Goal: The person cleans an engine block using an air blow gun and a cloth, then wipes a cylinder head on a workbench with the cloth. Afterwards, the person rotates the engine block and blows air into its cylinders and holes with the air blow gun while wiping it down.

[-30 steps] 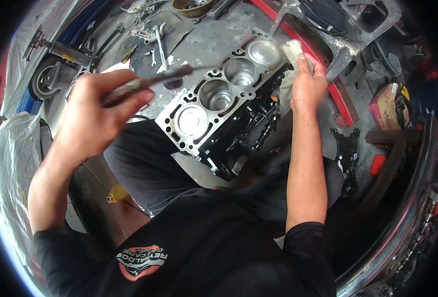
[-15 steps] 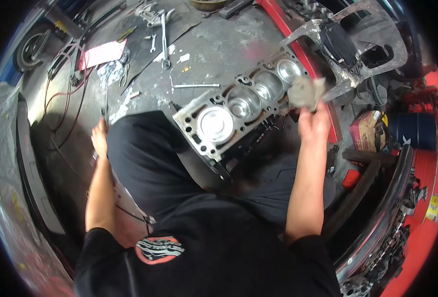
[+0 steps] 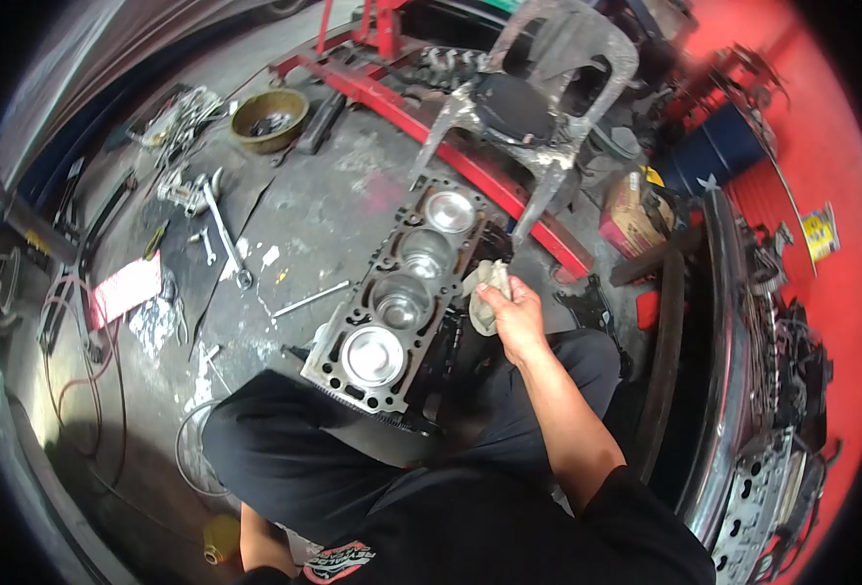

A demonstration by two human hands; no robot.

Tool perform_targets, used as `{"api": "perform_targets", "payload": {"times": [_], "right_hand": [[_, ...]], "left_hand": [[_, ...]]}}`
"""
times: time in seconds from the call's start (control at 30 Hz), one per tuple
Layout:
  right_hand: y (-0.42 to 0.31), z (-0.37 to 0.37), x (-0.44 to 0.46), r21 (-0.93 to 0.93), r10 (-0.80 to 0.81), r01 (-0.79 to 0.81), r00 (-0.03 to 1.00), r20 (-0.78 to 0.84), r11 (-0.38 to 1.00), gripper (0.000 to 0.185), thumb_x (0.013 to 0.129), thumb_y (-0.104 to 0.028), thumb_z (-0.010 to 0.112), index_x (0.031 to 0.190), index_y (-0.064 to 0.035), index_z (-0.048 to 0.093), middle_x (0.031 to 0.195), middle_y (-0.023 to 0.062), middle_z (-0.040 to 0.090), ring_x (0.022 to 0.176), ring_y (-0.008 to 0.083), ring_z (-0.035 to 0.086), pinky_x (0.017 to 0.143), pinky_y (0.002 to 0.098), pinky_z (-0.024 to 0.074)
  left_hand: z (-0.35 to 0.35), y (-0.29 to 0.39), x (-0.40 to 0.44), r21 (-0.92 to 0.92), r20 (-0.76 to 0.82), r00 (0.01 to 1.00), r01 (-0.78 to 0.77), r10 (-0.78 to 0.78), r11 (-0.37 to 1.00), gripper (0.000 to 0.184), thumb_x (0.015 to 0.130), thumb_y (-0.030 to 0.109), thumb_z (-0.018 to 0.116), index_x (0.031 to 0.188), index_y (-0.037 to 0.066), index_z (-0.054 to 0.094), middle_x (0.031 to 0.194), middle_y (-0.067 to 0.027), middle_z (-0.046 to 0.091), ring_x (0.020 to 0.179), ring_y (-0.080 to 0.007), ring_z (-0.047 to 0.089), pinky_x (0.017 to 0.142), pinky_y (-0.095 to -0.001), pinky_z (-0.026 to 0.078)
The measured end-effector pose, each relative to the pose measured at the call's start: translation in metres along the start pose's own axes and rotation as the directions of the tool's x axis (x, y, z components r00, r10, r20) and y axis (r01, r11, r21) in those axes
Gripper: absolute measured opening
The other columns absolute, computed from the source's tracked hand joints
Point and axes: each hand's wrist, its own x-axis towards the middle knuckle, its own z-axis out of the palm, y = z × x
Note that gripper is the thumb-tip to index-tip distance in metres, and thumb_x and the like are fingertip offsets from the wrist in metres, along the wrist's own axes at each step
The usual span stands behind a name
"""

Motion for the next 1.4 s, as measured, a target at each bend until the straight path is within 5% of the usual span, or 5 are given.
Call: {"api": "perform_targets", "payload": {"times": [0.3,0.53,0.9,1.1,1.4], "right_hand": [[-0.099,-0.105,-0.026,0.681,-0.078,0.209,0.973,-0.219,0.701,0.028,0.096,-0.024,0.059,0.118,-0.0065,0.054,0.119,0.0132,0.065,0.095,0.0250,0.066,0.080,0.0473,0.0569],[-0.059,-0.140,0.181,-0.254,-0.312,0.276,0.944,-0.111,0.927,0.084,0.075,-0.013,0.083,0.147,-0.0082,0.039,0.120,0.0100,0.062,0.108,0.0210,0.061,0.092,0.0334,0.0512],[-0.073,-0.083,0.408,-0.939,-0.166,0.303,0.930,0.329,-0.163,0.086,0.062,-0.040,0.090,0.138,-0.0209,0.054,0.138,0.0152,0.053,0.108,0.0352,0.066,0.092,0.0444,0.0536],[-0.228,-0.105,0.489,-0.838,-0.467,0.314,0.881,0.081,0.447,0.040,0.079,-0.034,0.071,0.115,-0.0156,0.071,0.107,0.0155,0.073,0.099,0.0306,0.070,0.088,0.0432,0.0533],[-0.217,-0.098,0.537,-0.759,-0.460,0.457,0.856,0.235,0.463,0.048,0.085,-0.031,0.076,0.125,-0.0062,0.066,0.107,0.0130,0.072,0.096,0.0200,0.068,0.089,0.0331,0.0508]], "left_hand": [[-0.031,-0.047,0.054,-0.339,-0.088,0.994,0.025,-0.058,0.940,0.055,0.096,0.020,0.064,0.141,-0.004,0.044,0.121,-0.0190,0.063,0.109,-0.0307,0.060,0.097,-0.0460,0.047],[-0.233,0.110,0.038,-0.863,-0.121,0.988,-0.057,-0.095,0.502,0.052,0.100,0.021,0.059,0.147,0.009,0.042,0.126,-0.0159,0.064,0.108,-0.0243,0.063,0.086,-0.0361,0.048],[-0.174,0.011,-0.010,-0.536,-0.244,0.901,0.184,-0.360,0.824,0.050,0.099,0.017,0.056,0.144,0.000,0.043,0.120,-0.0208,0.067,0.104,-0.0261,0.065,0.092,-0.0359,0.050],[-0.130,0.057,-0.056,-0.286,-0.093,0.882,0.421,-0.462,0.861,0.044,0.098,0.017,0.058,0.137,0.000,0.049,0.113,-0.0187,0.068,0.099,-0.0260,0.066,0.087,-0.0365,0.051],[-0.108,0.029,-0.106,-0.132,0.078,0.903,0.429,-0.422,0.894,0.035,0.096,0.018,0.062,0.125,0.000,0.057,0.103,-0.0156,0.070,0.091,-0.0259,0.068,0.080,-0.0376,0.053]]}}
